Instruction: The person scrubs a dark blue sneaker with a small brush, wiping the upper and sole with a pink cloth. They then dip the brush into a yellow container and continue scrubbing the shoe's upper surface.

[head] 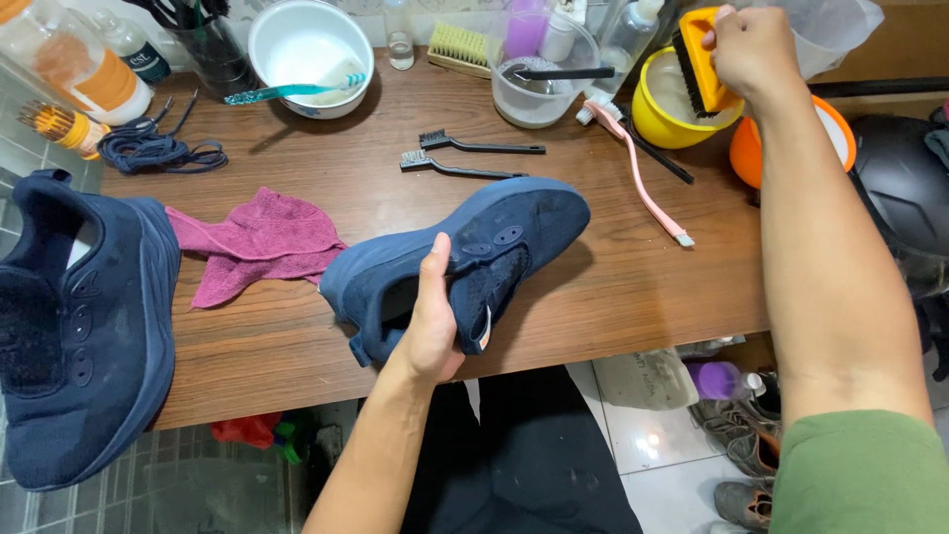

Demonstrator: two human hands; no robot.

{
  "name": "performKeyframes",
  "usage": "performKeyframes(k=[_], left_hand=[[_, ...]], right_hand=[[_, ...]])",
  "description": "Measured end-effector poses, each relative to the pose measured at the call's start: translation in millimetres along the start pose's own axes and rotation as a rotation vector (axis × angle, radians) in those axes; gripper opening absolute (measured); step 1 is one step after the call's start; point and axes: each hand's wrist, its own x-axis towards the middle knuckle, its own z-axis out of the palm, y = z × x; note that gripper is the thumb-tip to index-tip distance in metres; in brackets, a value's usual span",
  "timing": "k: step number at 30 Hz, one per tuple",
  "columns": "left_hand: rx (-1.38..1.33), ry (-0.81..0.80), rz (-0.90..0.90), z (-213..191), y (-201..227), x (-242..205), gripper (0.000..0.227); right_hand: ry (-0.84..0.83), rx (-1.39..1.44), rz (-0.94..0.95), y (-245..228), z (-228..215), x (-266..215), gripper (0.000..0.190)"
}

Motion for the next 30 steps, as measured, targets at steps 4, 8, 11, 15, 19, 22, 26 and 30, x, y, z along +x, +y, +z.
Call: performKeyframes(k=[4,8,11,15,19,22,26,30], left_hand=[[-0.012,-0.027,0.056,1.3,1.8,-1.7,0.073],[0.039,-0.002,-0.009,-2.2,-0.9,-0.5,0.075],[0.007,-0.074,0.034,3.4,7.9,-3.7,0.083],[0.004,-0.029,0.002,-0.1,0.3,-1.9,0.078],[0.011,-0.095,0.096,4.4,5.2,-5.4,0.080],[-0.012,-0.081,0.085,-0.2,-1.3,-2.1,0.077],[-0.053,0.014,-0.007,-6.8,-12.9,4.4,0.072],[0.007,0.024,0.003,-2.4,-6.4,-1.3,0.077]], right_hand=[[-0.032,-0.116,0.199,-13.4,7.8,4.7,0.038],[-0.014,-0.174,0.256,-9.5,14.8,9.4,0.033],[-0.024,-0.201,0.316,-8.3,15.9,10.7,0.037],[-0.062,-0.183,0.344,-5.9,18.7,9.2,0.037],[-0.054,-0.109,0.415,-6.4,20.7,9.8,0.034],[-0.046,-0.097,0.431,-7.1,20.3,8.5,0.033],[-0.034,-0.095,0.468,-6.2,25.5,9.5,0.035],[-0.045,-0.052,0.469,-16.5,25.4,-1.3,0.031]])
